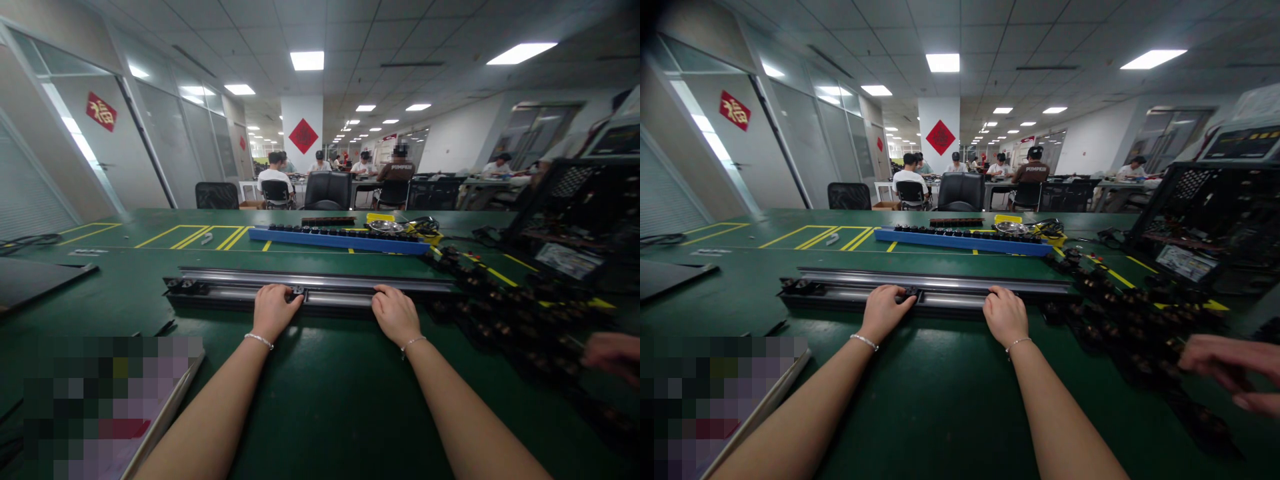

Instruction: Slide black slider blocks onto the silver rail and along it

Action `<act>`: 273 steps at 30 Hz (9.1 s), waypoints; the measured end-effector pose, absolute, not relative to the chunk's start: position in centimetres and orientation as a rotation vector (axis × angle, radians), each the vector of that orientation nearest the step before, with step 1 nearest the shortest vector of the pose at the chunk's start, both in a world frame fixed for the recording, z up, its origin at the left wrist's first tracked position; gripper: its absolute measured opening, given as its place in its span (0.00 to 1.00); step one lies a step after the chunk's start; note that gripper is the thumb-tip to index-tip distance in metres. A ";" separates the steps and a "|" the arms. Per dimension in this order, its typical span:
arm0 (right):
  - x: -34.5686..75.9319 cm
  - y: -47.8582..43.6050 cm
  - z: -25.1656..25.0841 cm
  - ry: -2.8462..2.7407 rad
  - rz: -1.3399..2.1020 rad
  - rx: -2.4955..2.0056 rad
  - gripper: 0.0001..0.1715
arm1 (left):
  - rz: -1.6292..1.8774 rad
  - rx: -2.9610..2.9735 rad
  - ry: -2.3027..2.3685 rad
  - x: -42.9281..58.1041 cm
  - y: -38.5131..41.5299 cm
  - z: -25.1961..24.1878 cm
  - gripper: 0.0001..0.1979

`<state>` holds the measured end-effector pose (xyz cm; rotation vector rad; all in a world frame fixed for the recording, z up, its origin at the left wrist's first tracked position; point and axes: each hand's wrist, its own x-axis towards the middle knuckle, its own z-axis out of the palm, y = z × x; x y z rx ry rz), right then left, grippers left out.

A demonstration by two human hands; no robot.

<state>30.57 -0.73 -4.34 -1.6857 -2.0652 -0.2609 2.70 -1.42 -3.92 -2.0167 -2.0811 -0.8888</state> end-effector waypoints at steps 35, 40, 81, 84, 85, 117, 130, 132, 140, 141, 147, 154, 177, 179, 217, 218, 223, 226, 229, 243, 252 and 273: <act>30.6 -0.7 -4.5 -2.063 -0.276 -1.677 0.20 | -0.921 -2.220 -1.882 3.3 -1.5 -4.1 0.14; 30.6 -0.7 -4.6 -2.064 -0.294 -1.676 0.19 | -0.959 -2.261 -1.828 3.3 -1.6 -4.1 0.14; 30.3 -0.7 -4.4 -2.028 -0.285 -1.653 0.16 | -0.854 -2.515 -1.596 4.4 -1.9 -4.4 0.17; 29.7 -0.8 -4.3 -2.039 -0.258 -1.638 0.16 | -0.844 -2.531 -1.571 4.5 -1.9 -4.4 0.18; 29.4 -0.8 -4.2 -2.050 -0.240 -1.625 0.16 | -0.843 -2.536 -1.561 4.5 -1.9 -4.4 0.18; 24.2 -1.5 -4.3 -1.946 0.051 -1.688 0.21 | -0.791 -2.662 -1.459 6.1 -2.5 -4.3 0.21; 23.6 -1.2 -4.2 -1.844 0.058 -1.735 0.20 | -0.744 -2.693 -1.441 6.2 -2.5 -4.5 0.23; 23.5 -1.2 -4.1 -1.825 0.055 -1.739 0.20 | -0.734 -2.699 -1.439 6.2 -2.5 -4.6 0.24; 23.3 -1.3 -4.2 -1.775 0.056 -1.710 0.18 | -0.723 -2.701 -1.406 6.3 -2.6 -4.7 0.27; 23.3 -1.3 -4.3 -1.774 0.058 -1.708 0.18 | -0.721 -2.693 -1.402 6.3 -2.6 -4.7 0.28; 23.4 -1.3 -4.4 -1.769 0.068 -1.701 0.19 | -0.662 -2.638 -1.420 6.4 -2.6 -4.8 0.31; 23.5 -1.3 -4.4 -1.762 0.065 -1.694 0.18 | -0.644 -2.650 -1.400 6.3 -2.4 -5.1 0.30; 24.0 -1.1 -4.5 -1.770 -0.046 -1.774 0.20 | -0.606 -2.601 -1.370 6.1 -2.3 -5.4 0.30; 24.1 -1.1 -4.4 -1.773 -0.054 -1.785 0.19 | -0.599 -2.600 -1.371 6.1 -2.3 -5.4 0.30; 26.1 -1.1 -4.2 -1.716 -0.145 -1.909 0.18 | -0.606 -2.587 -1.358 6.1 -2.3 -5.2 0.21; 26.2 -1.1 -4.3 -1.711 -0.150 -1.912 0.18 | -0.608 -2.582 -1.358 6.1 -2.2 -5.2 0.20; 26.8 -1.1 -4.3 -1.695 -0.175 -1.920 0.18 | -0.624 -2.559 -1.350 6.1 -2.0 -5.3 0.15; 27.1 -1.0 -4.4 -1.681 -0.187 -1.921 0.18 | -0.624 -2.553 -1.360 6.1 -1.9 -5.4 0.15; 27.4 -1.0 -4.3 -1.672 -0.182 -1.924 0.18 | -0.623 -2.553 -1.358 6.1 -1.8 -5.5 0.15; 28.1 -1.0 -4.2 -1.645 -0.197 -1.948 0.18 | -0.641 -2.534 -1.387 5.9 -1.8 -5.4 0.14; 28.9 -1.0 -4.0 -1.612 -0.189 -1.994 0.18 | -0.661 -2.531 -1.370 5.8 -1.7 -5.6 0.15; 29.5 -1.2 -3.5 -1.531 -0.049 -2.073 0.23 | -0.651 -2.515 -1.413 5.8 -1.9 -5.3 0.14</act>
